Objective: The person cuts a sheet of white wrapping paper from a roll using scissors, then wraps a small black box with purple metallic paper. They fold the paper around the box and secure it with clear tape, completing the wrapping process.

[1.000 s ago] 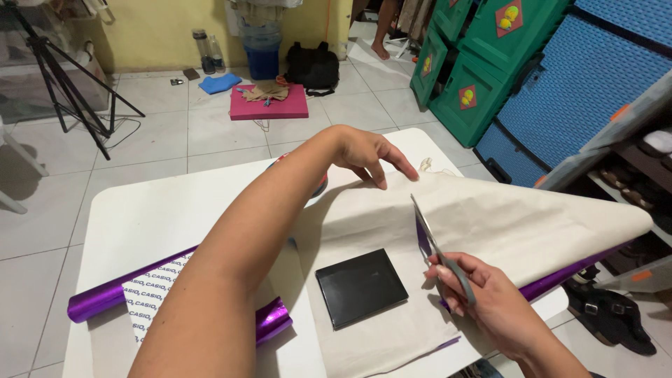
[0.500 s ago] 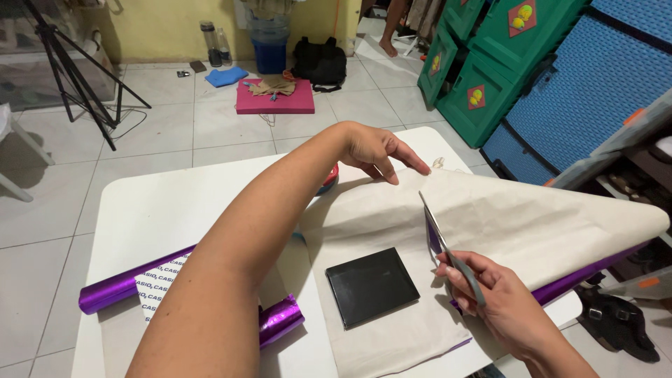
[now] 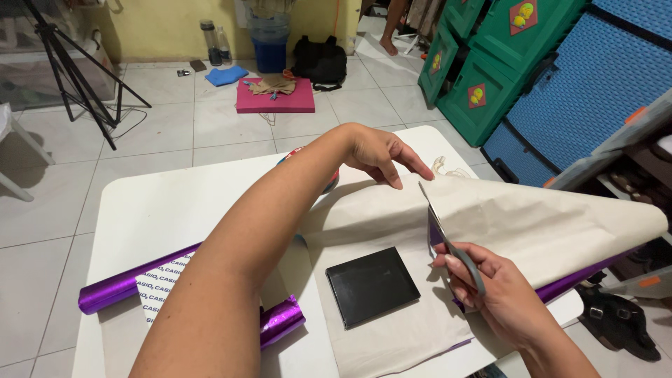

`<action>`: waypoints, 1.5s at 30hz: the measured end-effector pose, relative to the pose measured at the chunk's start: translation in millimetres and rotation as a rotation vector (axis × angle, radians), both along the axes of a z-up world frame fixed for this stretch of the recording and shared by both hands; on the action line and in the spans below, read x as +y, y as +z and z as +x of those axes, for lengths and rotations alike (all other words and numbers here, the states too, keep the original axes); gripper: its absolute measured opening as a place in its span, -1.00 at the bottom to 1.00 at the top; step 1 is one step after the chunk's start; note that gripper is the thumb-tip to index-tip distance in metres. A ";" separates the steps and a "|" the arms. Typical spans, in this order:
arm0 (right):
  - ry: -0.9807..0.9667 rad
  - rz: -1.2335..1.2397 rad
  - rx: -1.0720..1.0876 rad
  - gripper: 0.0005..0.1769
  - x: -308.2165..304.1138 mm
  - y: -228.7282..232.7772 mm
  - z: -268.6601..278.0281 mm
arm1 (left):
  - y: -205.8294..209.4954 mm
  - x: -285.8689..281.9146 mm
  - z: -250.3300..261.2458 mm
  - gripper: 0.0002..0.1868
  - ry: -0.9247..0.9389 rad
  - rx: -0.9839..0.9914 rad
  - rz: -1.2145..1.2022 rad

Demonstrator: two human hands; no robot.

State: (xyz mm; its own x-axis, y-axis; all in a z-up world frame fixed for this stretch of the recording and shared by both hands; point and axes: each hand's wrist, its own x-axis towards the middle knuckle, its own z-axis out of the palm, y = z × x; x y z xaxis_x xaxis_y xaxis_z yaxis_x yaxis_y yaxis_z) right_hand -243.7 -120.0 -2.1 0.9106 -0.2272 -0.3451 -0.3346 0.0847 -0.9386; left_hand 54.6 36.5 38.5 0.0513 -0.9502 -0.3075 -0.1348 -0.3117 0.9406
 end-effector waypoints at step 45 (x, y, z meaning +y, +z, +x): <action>0.013 -0.051 0.068 -0.53 1.4 25.1 1.1 | 13.7 -0.4 -8.0 -0.31 -0.022 -0.012 0.005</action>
State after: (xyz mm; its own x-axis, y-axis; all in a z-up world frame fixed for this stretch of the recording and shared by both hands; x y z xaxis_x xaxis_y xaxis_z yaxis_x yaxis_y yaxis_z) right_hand -242.6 -118.6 23.0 0.8884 -0.2347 -0.3946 -0.3985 0.0325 -0.9166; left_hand 46.6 36.1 52.2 0.0343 -0.9494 -0.3121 -0.1529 -0.3136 0.9372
